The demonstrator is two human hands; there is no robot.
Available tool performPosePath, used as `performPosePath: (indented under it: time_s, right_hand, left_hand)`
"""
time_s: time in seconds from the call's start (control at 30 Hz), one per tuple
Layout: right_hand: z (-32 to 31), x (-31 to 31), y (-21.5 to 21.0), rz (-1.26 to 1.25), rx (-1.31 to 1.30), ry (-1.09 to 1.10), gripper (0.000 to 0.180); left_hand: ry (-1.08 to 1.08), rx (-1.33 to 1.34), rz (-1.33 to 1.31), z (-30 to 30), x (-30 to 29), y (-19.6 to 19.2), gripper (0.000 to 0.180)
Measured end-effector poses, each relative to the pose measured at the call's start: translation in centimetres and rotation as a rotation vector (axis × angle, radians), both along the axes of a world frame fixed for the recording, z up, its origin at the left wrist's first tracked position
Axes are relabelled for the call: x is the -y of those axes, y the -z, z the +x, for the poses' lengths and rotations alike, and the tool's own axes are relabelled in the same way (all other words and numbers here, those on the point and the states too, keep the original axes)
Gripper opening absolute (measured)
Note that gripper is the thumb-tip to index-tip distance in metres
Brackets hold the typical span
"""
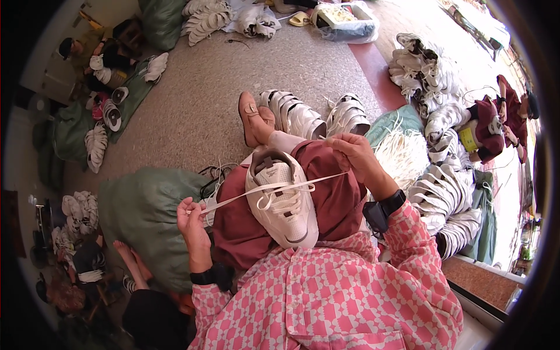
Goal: The recorder is threading and lacing white athletic shoes as part of a manufacturing process.
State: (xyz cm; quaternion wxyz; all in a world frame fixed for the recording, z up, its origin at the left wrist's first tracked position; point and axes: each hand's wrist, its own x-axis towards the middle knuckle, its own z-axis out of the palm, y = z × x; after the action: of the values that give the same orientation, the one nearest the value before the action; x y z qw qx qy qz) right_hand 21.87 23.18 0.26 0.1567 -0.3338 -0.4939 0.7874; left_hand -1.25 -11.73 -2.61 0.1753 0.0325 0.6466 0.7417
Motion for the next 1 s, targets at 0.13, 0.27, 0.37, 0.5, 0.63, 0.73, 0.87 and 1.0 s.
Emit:
performPosePath:
  time_s: [0.13,0.27,0.37,0.5,0.63,0.73,0.87,1.0]
  right_hand:
    - [-0.3,1.8,-1.3,0.093,0.095,-0.377,0.017]
    - [-1.1,2.4,-1.6,0.000,0.078,-0.525,0.015]
    - [-1.5,2.6,0.0,-0.056,0.046,-0.506,0.016]
    - [-1.6,3.1,-0.3,-0.018,0.056,-0.458,0.017]
    - [-1.6,3.8,-0.3,-0.077,0.031,-0.422,0.018]
    - [-1.9,4.6,-0.5,-0.026,0.022,-0.382,0.017]
    - [-1.5,5.4,-0.7,0.233,0.071,-0.377,0.019]
    - [-1.4,5.9,0.9,0.549,-0.027,-0.300,0.018]
  left_hand:
    - [0.087,0.234,0.219,-0.3,0.4,-0.9,0.032]
    - [0.373,0.027,0.076,0.1,-2.7,-4.5,0.020]
    - [0.642,-0.395,-0.273,1.5,-7.4,-7.4,0.014]
    - [0.783,-0.792,-0.353,3.5,-13.4,-8.5,0.013]
    - [1.033,-0.711,-0.462,4.3,-15.8,-7.5,0.016]
    - [1.116,-0.618,-0.442,3.8,-16.2,-6.4,0.019]
    - [1.134,-0.516,-0.394,3.7,-16.3,-6.0,0.019]
    - [1.132,-0.507,-0.406,4.0,-16.4,-6.5,0.019]
